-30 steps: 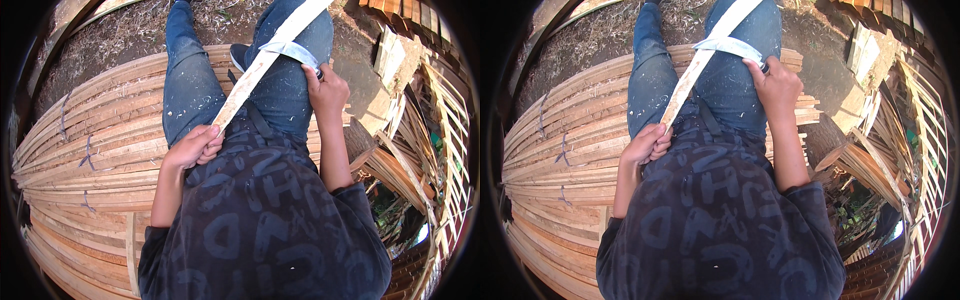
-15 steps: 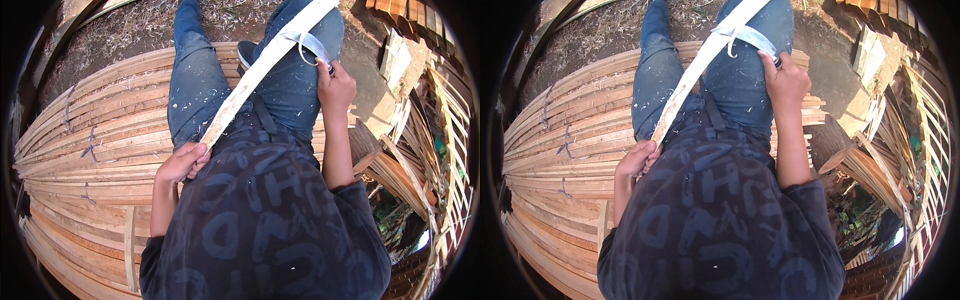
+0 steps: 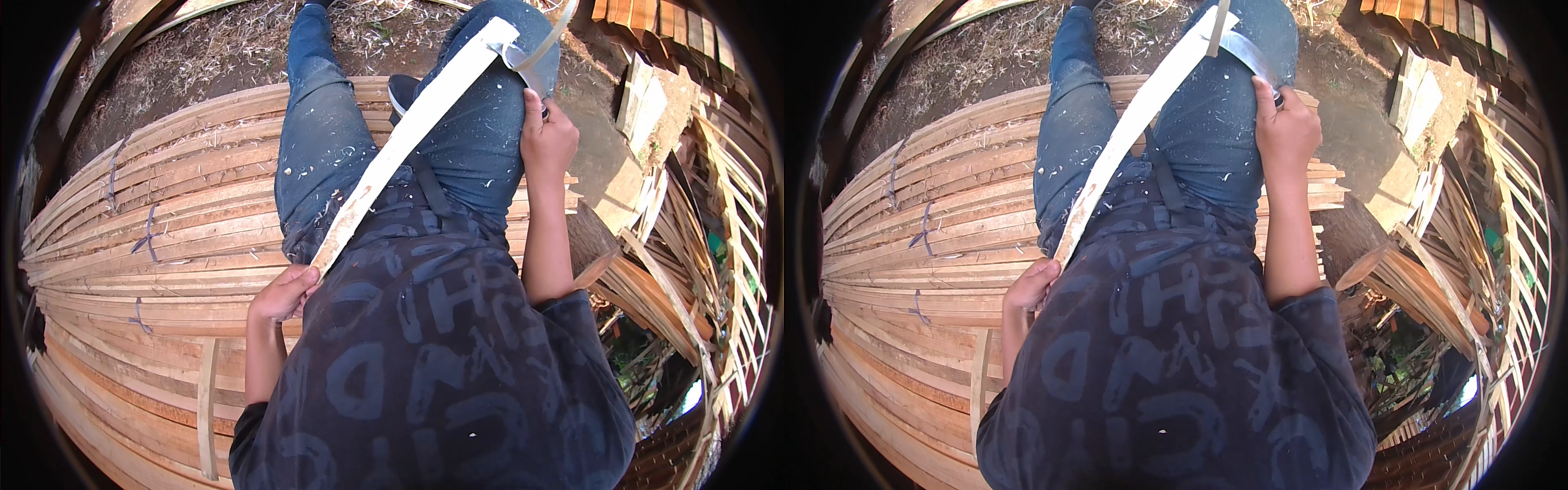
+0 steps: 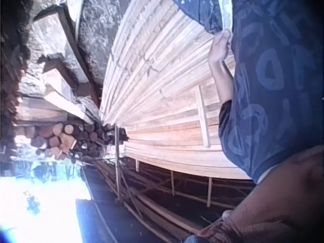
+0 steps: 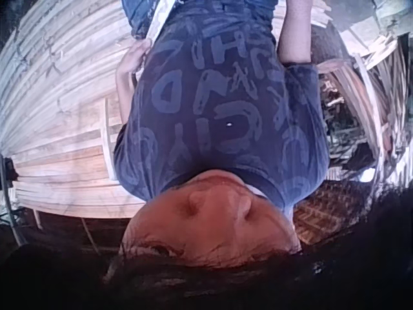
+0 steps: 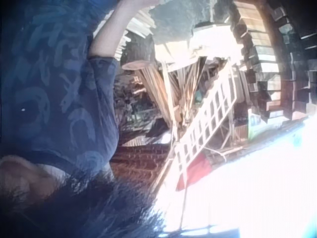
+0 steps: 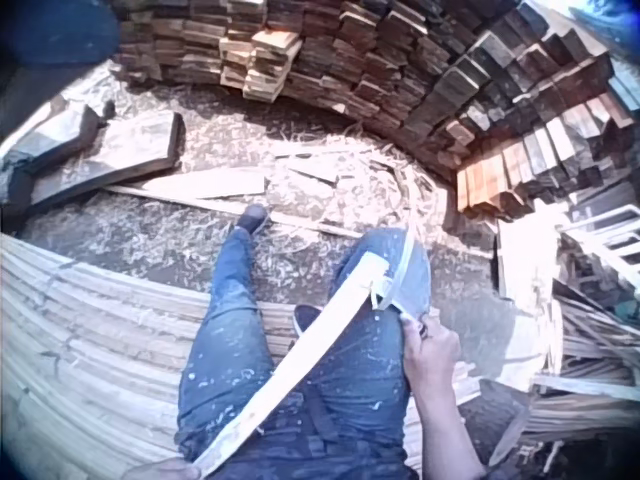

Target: The person sits on the ground and uses a curved knife to shave thin strips from a long piece of wood held across their lap. They repeatedly draw the knife along the wood to remove shavings, occasionally adjusting their grip and the wood's position.

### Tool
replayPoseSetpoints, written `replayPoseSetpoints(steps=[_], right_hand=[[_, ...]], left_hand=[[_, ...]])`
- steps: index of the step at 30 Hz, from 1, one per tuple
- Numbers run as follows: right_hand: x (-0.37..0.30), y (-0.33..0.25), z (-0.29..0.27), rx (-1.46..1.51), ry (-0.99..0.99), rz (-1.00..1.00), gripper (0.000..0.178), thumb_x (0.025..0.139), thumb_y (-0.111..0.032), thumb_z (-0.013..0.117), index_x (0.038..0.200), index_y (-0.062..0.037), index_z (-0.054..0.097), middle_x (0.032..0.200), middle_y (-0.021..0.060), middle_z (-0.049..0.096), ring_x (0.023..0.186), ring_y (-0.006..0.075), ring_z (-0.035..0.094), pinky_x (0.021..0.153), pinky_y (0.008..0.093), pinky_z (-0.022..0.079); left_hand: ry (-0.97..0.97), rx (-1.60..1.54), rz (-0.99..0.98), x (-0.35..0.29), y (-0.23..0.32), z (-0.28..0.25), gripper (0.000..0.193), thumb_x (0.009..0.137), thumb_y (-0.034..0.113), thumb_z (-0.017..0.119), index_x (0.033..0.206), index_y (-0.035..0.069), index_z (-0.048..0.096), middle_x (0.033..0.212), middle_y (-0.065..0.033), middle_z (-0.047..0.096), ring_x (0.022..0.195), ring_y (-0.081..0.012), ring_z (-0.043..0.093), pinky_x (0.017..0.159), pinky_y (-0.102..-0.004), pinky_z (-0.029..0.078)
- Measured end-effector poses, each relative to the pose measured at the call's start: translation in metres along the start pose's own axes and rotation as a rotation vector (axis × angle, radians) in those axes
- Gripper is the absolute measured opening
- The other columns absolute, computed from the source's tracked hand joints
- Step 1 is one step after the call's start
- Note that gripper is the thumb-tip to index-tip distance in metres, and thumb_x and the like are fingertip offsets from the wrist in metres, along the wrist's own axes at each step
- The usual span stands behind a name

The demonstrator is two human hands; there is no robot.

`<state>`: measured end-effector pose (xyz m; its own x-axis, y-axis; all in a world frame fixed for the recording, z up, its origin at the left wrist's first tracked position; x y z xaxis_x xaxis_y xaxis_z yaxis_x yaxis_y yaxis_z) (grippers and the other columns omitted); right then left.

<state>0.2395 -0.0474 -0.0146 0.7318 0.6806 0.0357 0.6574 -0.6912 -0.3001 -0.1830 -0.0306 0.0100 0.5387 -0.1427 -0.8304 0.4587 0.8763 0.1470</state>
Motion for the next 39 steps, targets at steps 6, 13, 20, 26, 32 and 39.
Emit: replayPoseSetpoints(steps=[6,13,20,26,32,39], right_hand=[[-0.003,-0.002,-0.001,-0.075,0.015,-0.061,0.057,0.087,-0.055,0.055,0.077,-0.0010,0.069,0.059,0.0178,0.061,0.061,0.0357,0.063,0.056,0.0443,0.046],[0.016,0.024,0.006,0.242,0.027,0.205,0.061,0.094,-0.047,0.049,0.072,0.0082,0.063,0.052,0.0170,0.052,0.050,0.0232,0.051,0.055,0.0393,0.042],[0.005,0.029,0.001,0.315,-0.020,0.134,0.055,0.095,-0.042,0.050,0.074,0.0080,0.061,0.051,0.0099,0.044,0.051,0.0144,0.041,0.051,0.0345,0.037],[-0.013,0.027,0.001,0.530,-0.072,-0.009,0.053,0.095,-0.039,0.053,0.067,0.0062,0.053,0.051,0.0042,0.035,0.052,0.0098,0.036,0.047,0.0312,0.033],[-0.011,0.019,-0.010,0.381,-0.098,-0.035,0.057,0.088,-0.048,0.060,0.063,0.0028,0.054,0.046,0.0106,0.040,0.042,0.0175,0.039,0.044,0.0325,0.034],[-0.001,0.010,-0.017,0.167,-0.215,-0.051,0.057,0.085,-0.053,0.061,0.067,0.0014,0.062,0.049,0.0168,0.050,0.045,0.0322,0.052,0.047,0.0399,0.040]], left_hand=[[0.034,-0.040,-0.037,-0.008,-0.006,0.000,0.046,0.094,0.048,0.050,0.065,0.013,0.044,0.050,0.0071,0.034,0.040,-0.0033,0.025,0.037,-0.0205,0.017],[-0.082,-0.188,-0.015,-0.060,-0.049,-0.031,0.045,0.098,0.042,0.045,0.065,0.012,0.038,0.054,0.0051,0.030,0.042,-0.0047,0.022,0.037,-0.0214,0.017],[-0.120,-0.106,0.222,-0.025,0.012,-0.027,0.045,0.099,0.044,0.042,0.066,0.013,0.037,0.053,0.0061,0.028,0.042,-0.0041,0.021,0.037,-0.0210,0.016],[-0.239,-0.012,0.253,0.049,0.092,0.018,0.043,0.100,0.040,0.040,0.068,0.013,0.036,0.052,0.0073,0.025,0.042,-0.0033,0.017,0.036,-0.0213,0.014],[-0.217,0.175,0.272,0.094,0.125,0.060,0.040,0.101,0.039,0.038,0.071,0.012,0.039,0.056,0.0080,0.028,0.045,-0.0028,0.021,0.038,-0.0214,0.016],[-0.128,0.273,0.305,0.109,0.130,0.079,0.041,0.101,0.041,0.038,0.072,0.012,0.041,0.056,0.0081,0.028,0.044,-0.0029,0.022,0.039,-0.0218,0.018]])
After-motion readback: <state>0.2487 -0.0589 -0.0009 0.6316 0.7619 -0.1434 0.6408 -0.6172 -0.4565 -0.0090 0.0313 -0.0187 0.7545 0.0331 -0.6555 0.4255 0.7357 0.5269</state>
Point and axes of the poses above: each hand's wrist, its own x-axis towards the middle knuckle, its own z-axis out of the palm, y = z × x, the point moved 1 cm from there along x, towards the middle knuckle
